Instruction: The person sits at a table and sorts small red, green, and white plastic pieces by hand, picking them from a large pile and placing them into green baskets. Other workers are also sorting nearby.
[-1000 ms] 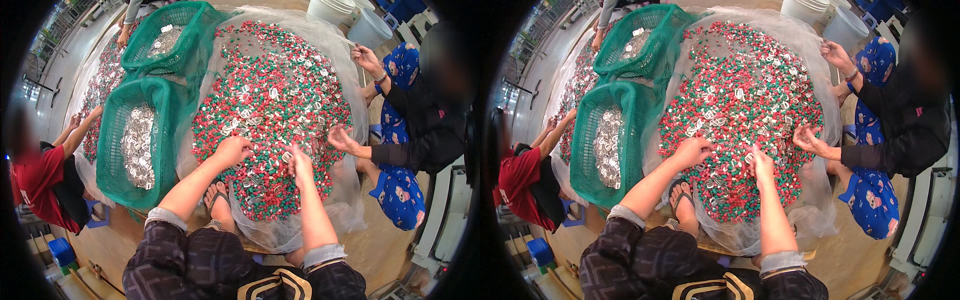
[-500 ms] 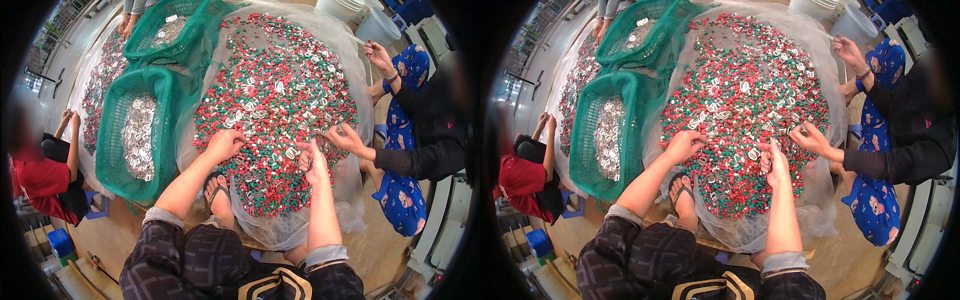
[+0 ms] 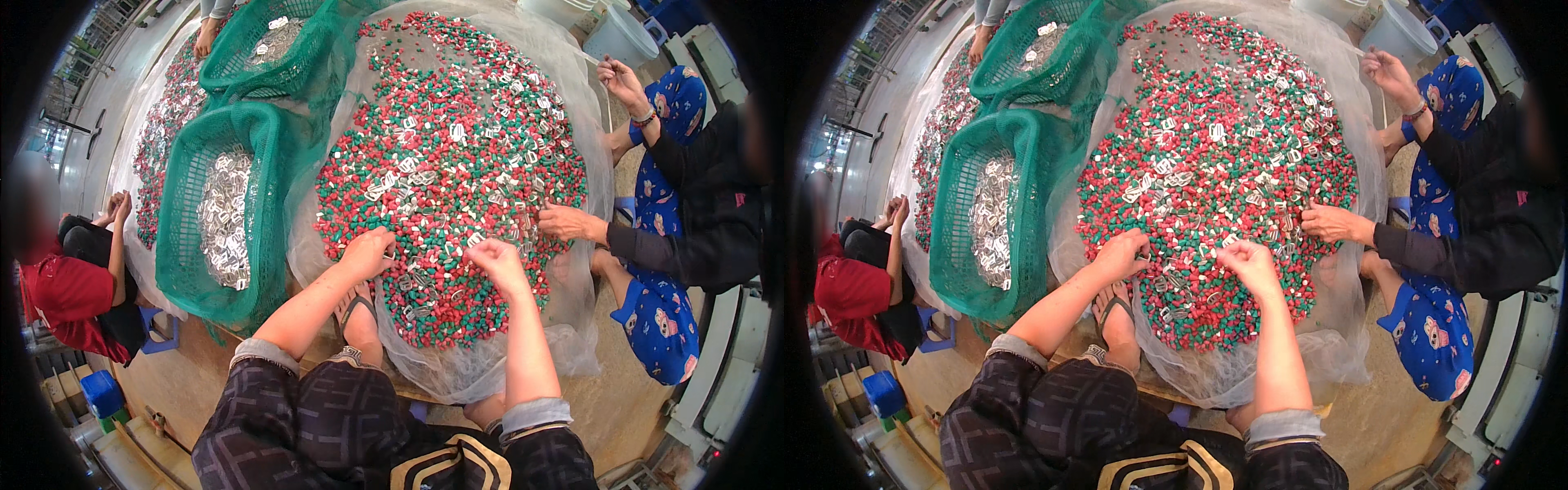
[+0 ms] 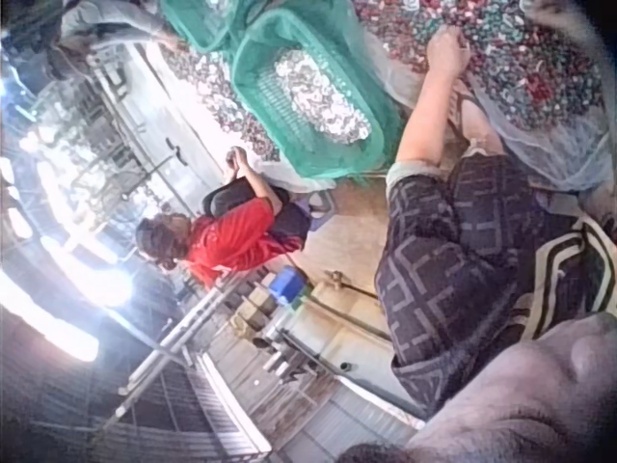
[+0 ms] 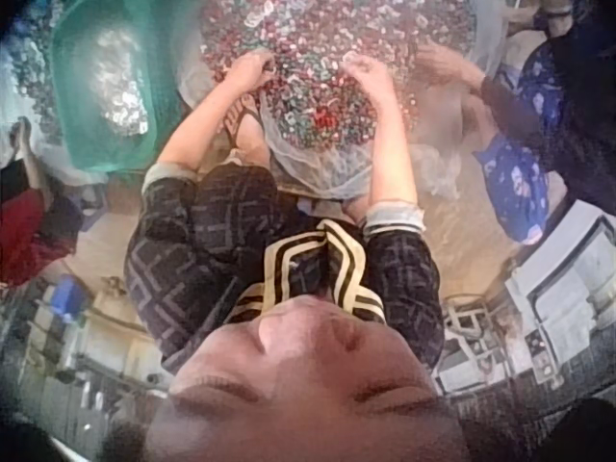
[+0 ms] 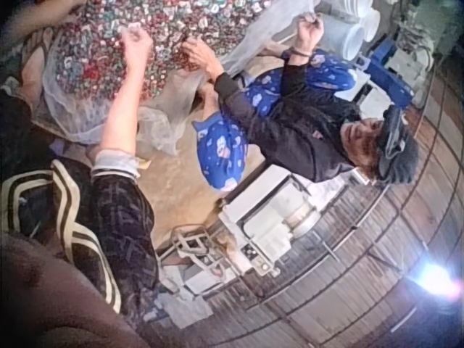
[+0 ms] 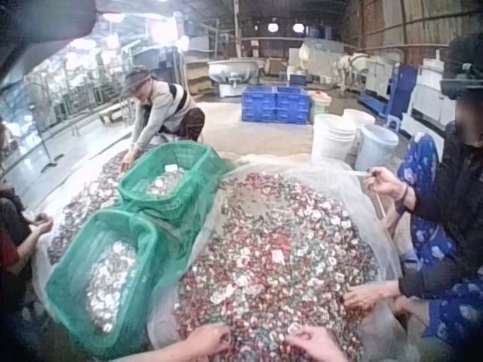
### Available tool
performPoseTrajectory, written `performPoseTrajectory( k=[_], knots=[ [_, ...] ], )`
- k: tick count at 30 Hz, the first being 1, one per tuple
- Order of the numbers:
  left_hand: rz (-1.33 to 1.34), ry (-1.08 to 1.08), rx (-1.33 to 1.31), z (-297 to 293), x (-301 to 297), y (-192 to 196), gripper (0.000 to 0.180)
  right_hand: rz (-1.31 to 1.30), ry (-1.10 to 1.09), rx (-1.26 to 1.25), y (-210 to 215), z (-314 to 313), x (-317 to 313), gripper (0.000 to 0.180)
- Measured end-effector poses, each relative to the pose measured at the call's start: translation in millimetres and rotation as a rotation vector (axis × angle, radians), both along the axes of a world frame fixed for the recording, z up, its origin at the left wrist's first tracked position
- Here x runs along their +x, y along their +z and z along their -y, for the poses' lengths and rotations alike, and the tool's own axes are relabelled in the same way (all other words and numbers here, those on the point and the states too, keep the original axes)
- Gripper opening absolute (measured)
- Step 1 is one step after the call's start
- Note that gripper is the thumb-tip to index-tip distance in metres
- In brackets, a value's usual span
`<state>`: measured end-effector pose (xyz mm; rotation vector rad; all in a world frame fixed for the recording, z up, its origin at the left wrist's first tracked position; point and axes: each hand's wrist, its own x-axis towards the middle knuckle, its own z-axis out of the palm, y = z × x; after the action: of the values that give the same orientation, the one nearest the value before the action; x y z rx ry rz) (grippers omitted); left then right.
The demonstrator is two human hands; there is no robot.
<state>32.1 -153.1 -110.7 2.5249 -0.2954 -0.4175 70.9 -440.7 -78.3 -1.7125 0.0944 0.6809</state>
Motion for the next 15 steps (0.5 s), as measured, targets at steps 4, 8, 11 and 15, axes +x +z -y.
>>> performPoseTrajectory(
  k=[4, 8, 11, 15],
  knots=[
    [0.082, -0.004, -0.004, -4.1, -7.7, 0.6, 0.034, 0.348, 0.6, -0.492, 3.9, -6.6, -18.1, 0.023],
    [-0.033, 0.04, -0.068, -4.7, -11.4, 5.6, 0.027, 0.594, 0.859, -0.755, 8.2, -15.1, -38.3, 0.025],
    [-0.098, 0.074, -0.256, -2.7, -16.3, 3.6, 0.023, 0.676, 0.883, -0.811, -4.3, -8.2, -49.7, 0.021],
    [-0.206, 0.204, -0.757, 9.6, -32.3, -7.9, 0.023, 0.671, 0.82, -0.707, -5.8, -9.6, -49.8, 0.019]
  ],
)
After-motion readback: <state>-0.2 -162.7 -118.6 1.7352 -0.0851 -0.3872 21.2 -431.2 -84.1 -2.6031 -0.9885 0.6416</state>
